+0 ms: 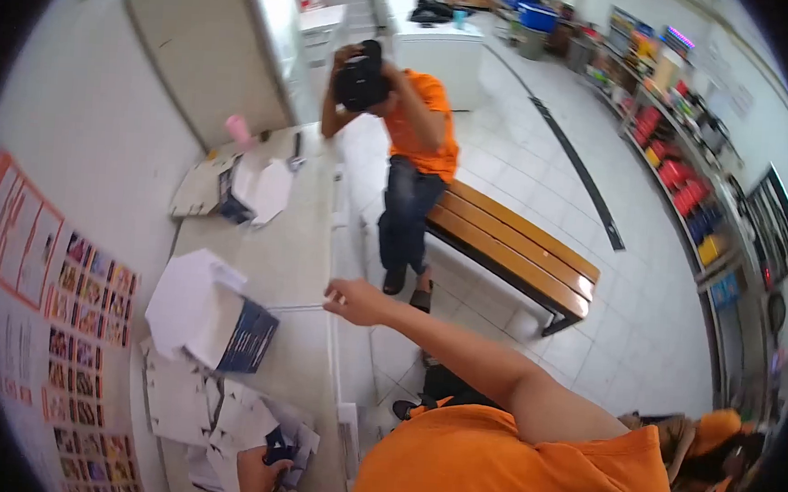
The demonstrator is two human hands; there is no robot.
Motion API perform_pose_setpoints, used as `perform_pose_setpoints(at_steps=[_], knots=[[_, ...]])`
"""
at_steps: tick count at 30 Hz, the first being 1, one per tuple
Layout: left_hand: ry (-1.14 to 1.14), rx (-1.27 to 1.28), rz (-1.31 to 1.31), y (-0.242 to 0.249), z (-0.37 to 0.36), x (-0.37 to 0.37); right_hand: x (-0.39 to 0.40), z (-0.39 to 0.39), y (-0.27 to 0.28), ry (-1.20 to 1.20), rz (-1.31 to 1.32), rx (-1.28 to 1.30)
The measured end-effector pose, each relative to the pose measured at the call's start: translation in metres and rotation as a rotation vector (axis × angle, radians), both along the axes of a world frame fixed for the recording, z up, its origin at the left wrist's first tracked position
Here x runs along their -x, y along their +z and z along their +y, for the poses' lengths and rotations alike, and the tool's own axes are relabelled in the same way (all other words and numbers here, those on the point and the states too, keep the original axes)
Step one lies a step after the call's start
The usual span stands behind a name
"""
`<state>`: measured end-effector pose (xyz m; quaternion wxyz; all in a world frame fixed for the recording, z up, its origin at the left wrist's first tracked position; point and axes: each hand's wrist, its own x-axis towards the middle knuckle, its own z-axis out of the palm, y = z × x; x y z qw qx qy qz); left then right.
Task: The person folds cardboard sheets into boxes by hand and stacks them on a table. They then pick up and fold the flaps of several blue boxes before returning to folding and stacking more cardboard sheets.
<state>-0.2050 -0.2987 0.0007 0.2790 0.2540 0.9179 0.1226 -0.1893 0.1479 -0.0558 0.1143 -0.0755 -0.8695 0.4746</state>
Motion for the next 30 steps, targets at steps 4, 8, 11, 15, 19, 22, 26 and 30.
perform_pose_setpoints(at_steps=[4,8,11,15,19,22,26,30], knots=[[-0.038,-0.212,-0.199,-0.108,-0.043,0.048,-0.099,0.016,-0.050,-0.144,-0.127,-0.013],[-0.249,-0.158,-0.511,-0.127,-0.050,0.083,-0.183,0.003,-0.051,-0.228,-0.194,0.054],[-0.438,0.086,0.127,-0.054,-0.019,0.043,-0.242,-0.014,-0.035,-0.305,-0.257,0.097],[-0.499,0.321,0.248,-0.025,0.001,0.027,-0.298,-0.054,-0.059,-0.403,-0.233,0.159],[-0.737,0.052,0.499,0.083,0.053,-0.025,-0.344,-0.119,-0.058,-0.630,-0.174,0.133],[-0.851,-0.325,0.370,0.092,0.095,-0.051,-0.359,-0.173,-0.010,-0.739,0.085,-0.015],[-0.564,-0.957,-0.488,0.061,0.168,-0.154,-0.368,-0.230,0.067,-0.703,0.576,-0.393],[-0.363,-1.078,-0.918,0.031,0.178,-0.221,-0.383,-0.253,0.073,-0.692,0.404,-0.555]])
